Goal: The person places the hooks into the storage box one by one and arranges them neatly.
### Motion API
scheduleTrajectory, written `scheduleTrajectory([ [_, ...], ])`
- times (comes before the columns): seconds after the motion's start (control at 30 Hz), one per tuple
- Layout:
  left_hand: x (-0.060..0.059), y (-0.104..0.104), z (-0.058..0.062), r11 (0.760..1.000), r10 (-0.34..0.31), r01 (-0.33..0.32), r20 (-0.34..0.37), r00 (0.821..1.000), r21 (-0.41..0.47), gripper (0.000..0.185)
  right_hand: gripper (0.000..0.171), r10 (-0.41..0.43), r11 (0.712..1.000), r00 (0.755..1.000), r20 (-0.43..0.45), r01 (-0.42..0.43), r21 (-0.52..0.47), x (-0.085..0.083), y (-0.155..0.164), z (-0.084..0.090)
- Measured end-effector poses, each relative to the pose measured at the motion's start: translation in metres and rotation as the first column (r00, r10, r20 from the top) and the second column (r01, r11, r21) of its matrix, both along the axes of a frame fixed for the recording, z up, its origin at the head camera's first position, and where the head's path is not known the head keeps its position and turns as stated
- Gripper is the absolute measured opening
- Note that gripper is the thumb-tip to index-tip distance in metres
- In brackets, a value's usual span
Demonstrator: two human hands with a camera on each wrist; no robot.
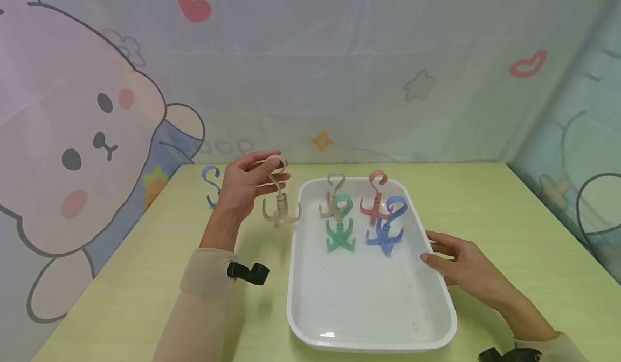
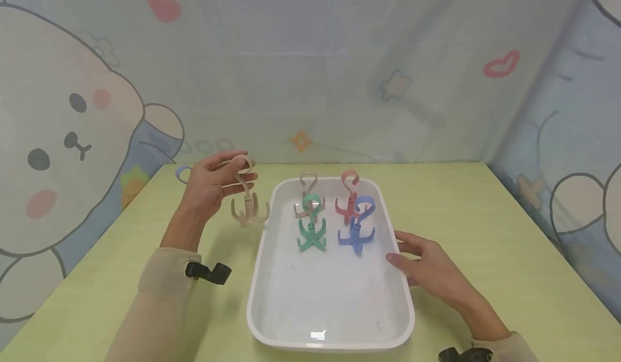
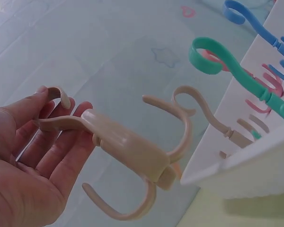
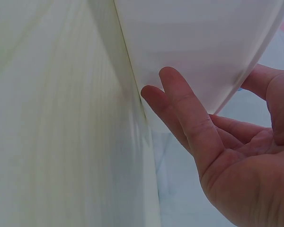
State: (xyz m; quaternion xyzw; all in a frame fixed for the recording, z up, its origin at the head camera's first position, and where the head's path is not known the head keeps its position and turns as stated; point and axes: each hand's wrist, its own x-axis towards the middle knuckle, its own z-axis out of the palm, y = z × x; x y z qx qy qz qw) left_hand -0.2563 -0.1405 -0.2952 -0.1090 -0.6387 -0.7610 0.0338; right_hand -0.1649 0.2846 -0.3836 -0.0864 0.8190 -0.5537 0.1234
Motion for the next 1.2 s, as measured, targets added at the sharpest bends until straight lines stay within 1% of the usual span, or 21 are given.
scheduleTrajectory([
  [0.13,0.005,0.005,0.006,1.000,-0.019,0.018,-0.024,1.000,-0.008,0.026,0.074,-0.004,1.000,1.000,-0.007,0.004,0.006,0.000,0.000,0.001],
  [0.2,0.006,0.007,0.008,1.000,-0.024,0.023,-0.025,0.999,-0.006,0.023,0.074,-0.004,1.000,1.000,-0.004,0.004,0.004,0.000,0.000,0.000],
  [0.3,0.010,0.010,0.010,1.000,-0.026,0.026,-0.024,0.999,-0.003,0.021,0.074,0.001,1.000,1.000,0.000,-0.001,-0.003,-0.001,0.000,0.000],
  [0.43,0.015,0.018,0.013,0.999,-0.042,0.042,-0.036,0.998,-0.023,0.016,0.074,0.001,1.000,1.000,-0.005,-0.001,0.007,-0.001,0.001,0.000],
  [0.53,0.017,0.026,0.013,0.997,-0.064,0.062,-0.048,0.997,-0.042,0.015,0.074,-0.005,1.000,1.000,-0.004,0.005,0.017,-0.001,0.001,0.000],
  [0.8,0.024,0.041,0.013,0.994,-0.098,0.096,-0.051,0.994,-0.046,0.015,0.074,-0.006,1.000,1.000,-0.001,0.006,0.008,0.000,0.000,-0.003],
  [0.97,0.027,0.050,0.013,0.994,-0.102,0.099,-0.048,0.994,-0.056,0.015,0.073,-0.002,1.000,1.000,-0.009,0.002,0.010,0.000,0.000,-0.001],
  [1.2,0.032,0.063,0.012,0.992,-0.100,0.096,-0.044,0.994,-0.078,0.021,0.074,0.004,1.000,1.000,-0.012,-0.004,0.001,0.000,0.000,0.000],
])
